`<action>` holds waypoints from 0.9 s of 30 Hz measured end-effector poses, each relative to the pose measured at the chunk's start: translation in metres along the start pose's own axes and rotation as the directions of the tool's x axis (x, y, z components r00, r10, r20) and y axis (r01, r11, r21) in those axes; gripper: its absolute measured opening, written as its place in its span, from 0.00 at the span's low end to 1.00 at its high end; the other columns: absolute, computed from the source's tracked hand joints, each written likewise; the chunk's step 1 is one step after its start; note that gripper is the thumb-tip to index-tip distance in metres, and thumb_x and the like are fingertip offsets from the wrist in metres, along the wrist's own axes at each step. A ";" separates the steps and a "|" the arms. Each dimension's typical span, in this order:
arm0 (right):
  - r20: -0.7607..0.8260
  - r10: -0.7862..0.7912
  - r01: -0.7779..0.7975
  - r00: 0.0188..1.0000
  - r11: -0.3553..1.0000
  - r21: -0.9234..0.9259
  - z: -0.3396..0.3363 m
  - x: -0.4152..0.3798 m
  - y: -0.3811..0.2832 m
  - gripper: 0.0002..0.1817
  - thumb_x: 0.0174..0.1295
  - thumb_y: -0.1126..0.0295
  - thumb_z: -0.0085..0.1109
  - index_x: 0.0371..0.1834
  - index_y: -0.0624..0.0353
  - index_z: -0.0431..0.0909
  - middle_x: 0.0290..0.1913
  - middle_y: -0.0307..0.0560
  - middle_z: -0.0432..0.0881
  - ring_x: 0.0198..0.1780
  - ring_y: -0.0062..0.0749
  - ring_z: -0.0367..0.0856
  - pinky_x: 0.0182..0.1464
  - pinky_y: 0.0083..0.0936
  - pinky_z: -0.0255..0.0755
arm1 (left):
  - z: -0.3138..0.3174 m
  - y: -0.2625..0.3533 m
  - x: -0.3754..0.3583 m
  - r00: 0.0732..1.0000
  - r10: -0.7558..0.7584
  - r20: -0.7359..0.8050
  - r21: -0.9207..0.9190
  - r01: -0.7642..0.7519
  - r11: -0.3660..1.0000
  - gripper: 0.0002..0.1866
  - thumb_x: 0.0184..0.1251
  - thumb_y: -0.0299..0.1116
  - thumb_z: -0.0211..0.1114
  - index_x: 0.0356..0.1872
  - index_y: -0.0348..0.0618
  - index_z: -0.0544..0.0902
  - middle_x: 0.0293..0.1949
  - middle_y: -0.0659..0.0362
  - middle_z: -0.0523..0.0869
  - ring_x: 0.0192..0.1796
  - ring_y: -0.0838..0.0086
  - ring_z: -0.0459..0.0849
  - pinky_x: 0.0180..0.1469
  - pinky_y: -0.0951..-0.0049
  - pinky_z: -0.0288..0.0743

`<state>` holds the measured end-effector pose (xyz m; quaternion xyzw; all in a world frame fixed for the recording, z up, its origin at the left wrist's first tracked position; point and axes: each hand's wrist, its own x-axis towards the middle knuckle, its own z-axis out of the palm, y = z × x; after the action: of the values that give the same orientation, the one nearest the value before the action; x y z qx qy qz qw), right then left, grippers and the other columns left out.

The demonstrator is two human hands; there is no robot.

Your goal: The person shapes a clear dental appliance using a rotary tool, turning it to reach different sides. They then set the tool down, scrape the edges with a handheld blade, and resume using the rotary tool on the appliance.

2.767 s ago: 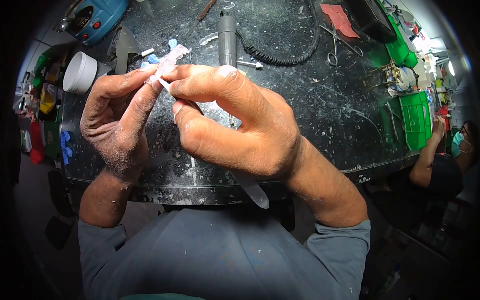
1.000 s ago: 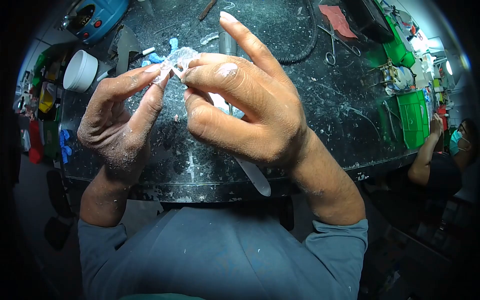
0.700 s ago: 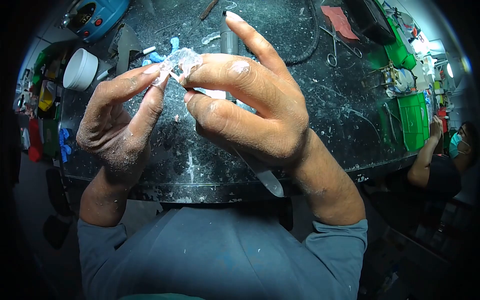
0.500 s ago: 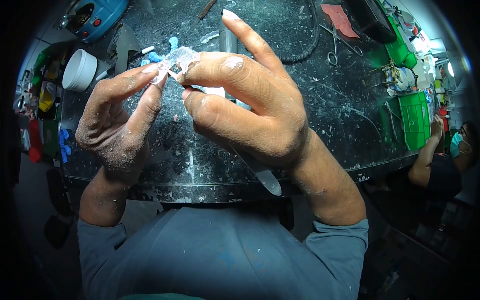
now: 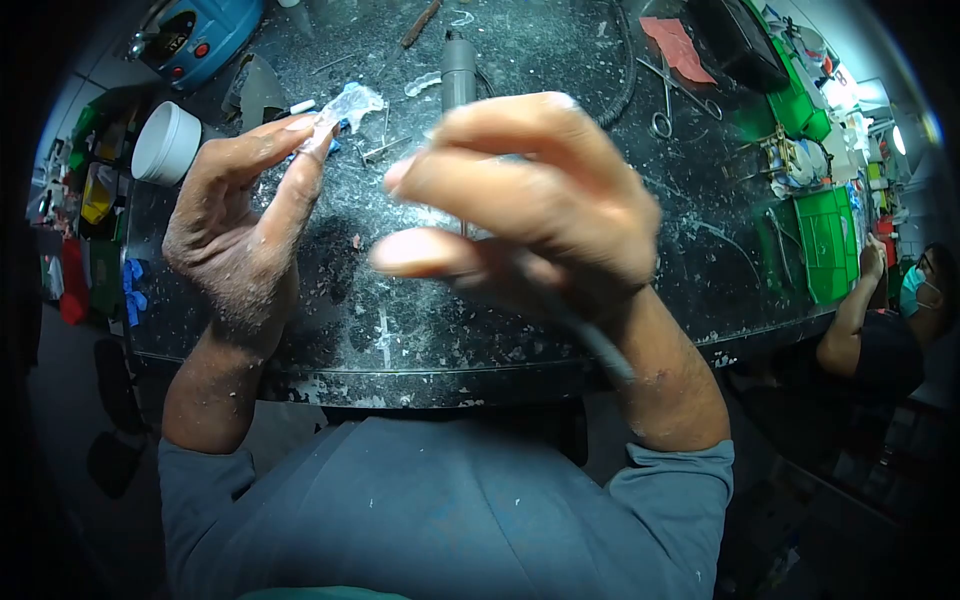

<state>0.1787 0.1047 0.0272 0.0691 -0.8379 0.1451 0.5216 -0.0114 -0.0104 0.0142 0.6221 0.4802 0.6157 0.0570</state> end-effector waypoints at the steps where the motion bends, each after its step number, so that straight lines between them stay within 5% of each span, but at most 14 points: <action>1: 0.019 0.232 -0.233 0.973 0.969 0.082 -0.005 -0.004 -0.002 0.33 0.74 0.43 0.37 0.45 0.69 0.75 0.28 0.51 0.79 0.27 0.32 0.83 0.36 0.32 0.84 | 0.000 -0.002 0.003 1.000 0.001 -0.004 0.006 -0.001 1.000 0.12 0.60 0.12 0.65 0.44 0.32 0.82 0.44 0.48 0.86 0.51 0.67 0.85 0.57 0.68 0.79; 3: -0.090 0.452 -0.442 0.887 0.890 0.115 -0.007 -0.006 -0.003 0.34 0.75 0.44 0.34 0.45 0.72 0.75 0.29 0.50 0.81 0.25 0.30 0.83 0.33 0.27 0.81 | 0.000 -0.005 0.007 0.984 0.178 0.009 0.118 -0.178 0.977 0.12 0.55 0.14 0.69 0.41 0.33 0.84 0.40 0.51 0.88 0.45 0.71 0.88 0.47 0.73 0.83; 5: -0.068 0.505 -0.487 0.860 0.854 0.184 -0.001 -0.004 -0.001 0.32 0.76 0.47 0.35 0.48 0.71 0.76 0.30 0.49 0.83 0.26 0.29 0.83 0.35 0.25 0.81 | -0.001 -0.002 0.008 0.971 0.209 0.119 0.098 -0.220 0.970 0.13 0.58 0.11 0.65 0.44 0.31 0.81 0.46 0.44 0.86 0.52 0.63 0.86 0.56 0.67 0.80; 7: 0.162 0.700 -0.703 0.695 0.617 0.354 0.007 0.004 -0.008 0.16 0.72 0.62 0.54 0.43 0.68 0.81 0.31 0.47 0.85 0.32 0.25 0.83 0.37 0.18 0.77 | 0.001 -0.003 0.009 0.919 0.351 0.179 0.142 -0.377 0.915 0.14 0.57 0.11 0.65 0.45 0.31 0.81 0.46 0.43 0.86 0.51 0.61 0.86 0.55 0.66 0.80; 8: 0.299 0.795 -0.813 0.527 0.371 0.448 0.006 0.009 -0.015 0.09 0.65 0.69 0.63 0.39 0.65 0.83 0.35 0.47 0.85 0.34 0.23 0.82 0.38 0.17 0.75 | 0.002 -0.003 0.010 0.909 0.369 0.191 0.150 -0.399 0.905 0.14 0.58 0.12 0.66 0.46 0.32 0.81 0.45 0.43 0.87 0.50 0.59 0.87 0.53 0.65 0.81; 9: 0.326 0.768 -0.786 0.552 0.349 0.510 0.007 0.006 -0.013 0.07 0.63 0.73 0.65 0.40 0.65 0.83 0.36 0.46 0.85 0.34 0.23 0.82 0.38 0.17 0.76 | 0.002 -0.003 0.011 0.909 0.369 0.194 0.149 -0.399 0.905 0.14 0.58 0.12 0.66 0.46 0.32 0.81 0.45 0.43 0.87 0.50 0.59 0.87 0.53 0.65 0.81; 12: 0.256 0.763 -0.766 0.594 0.438 0.472 0.002 0.002 -0.006 0.08 0.59 0.79 0.67 0.41 0.67 0.83 0.36 0.47 0.85 0.37 0.25 0.83 0.41 0.19 0.77 | 0.005 -0.001 0.011 0.923 0.326 0.207 0.102 -0.352 0.931 0.17 0.56 0.13 0.67 0.49 0.32 0.81 0.44 0.44 0.87 0.51 0.59 0.87 0.55 0.64 0.80; 14: 0.120 0.410 -0.419 0.904 0.905 0.067 0.000 -0.003 0.005 0.12 0.53 0.82 0.69 0.42 0.68 0.83 0.37 0.48 0.85 0.40 0.28 0.84 0.43 0.21 0.78 | 0.008 0.004 0.008 0.978 0.097 0.184 0.062 -0.110 0.992 0.19 0.54 0.15 0.70 0.49 0.32 0.82 0.43 0.47 0.88 0.51 0.61 0.86 0.57 0.62 0.78; 15: 0.038 0.302 -0.304 0.952 0.952 0.034 0.005 -0.003 0.011 0.12 0.48 0.79 0.73 0.37 0.62 0.85 0.34 0.48 0.86 0.38 0.33 0.86 0.38 0.23 0.79 | 0.007 0.004 0.009 0.978 0.096 0.184 0.063 -0.109 0.992 0.19 0.54 0.15 0.70 0.49 0.32 0.82 0.43 0.47 0.88 0.51 0.61 0.86 0.57 0.62 0.78; 18: 0.070 0.301 -0.306 0.951 0.949 0.074 0.002 -0.002 0.003 0.17 0.47 0.86 0.71 0.42 0.67 0.83 0.40 0.50 0.86 0.43 0.34 0.85 0.46 0.24 0.79 | 0.006 0.005 0.012 0.943 0.254 0.216 0.140 -0.288 0.947 0.15 0.52 0.17 0.72 0.44 0.33 0.86 0.43 0.51 0.89 0.49 0.63 0.87 0.57 0.62 0.76; 27: 0.070 0.201 -0.202 0.977 0.979 0.002 0.000 -0.001 0.003 0.15 0.47 0.83 0.73 0.40 0.66 0.83 0.39 0.50 0.87 0.43 0.35 0.86 0.46 0.25 0.80 | -0.002 0.005 0.011 0.935 0.299 0.191 0.234 -0.340 0.911 0.14 0.51 0.20 0.75 0.41 0.35 0.86 0.41 0.51 0.89 0.48 0.64 0.87 0.59 0.57 0.74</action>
<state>0.1784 0.1080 0.0263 -0.0089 -0.8575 0.1983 0.4746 -0.0134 -0.0062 0.0259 0.7391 0.4436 0.4985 -0.0919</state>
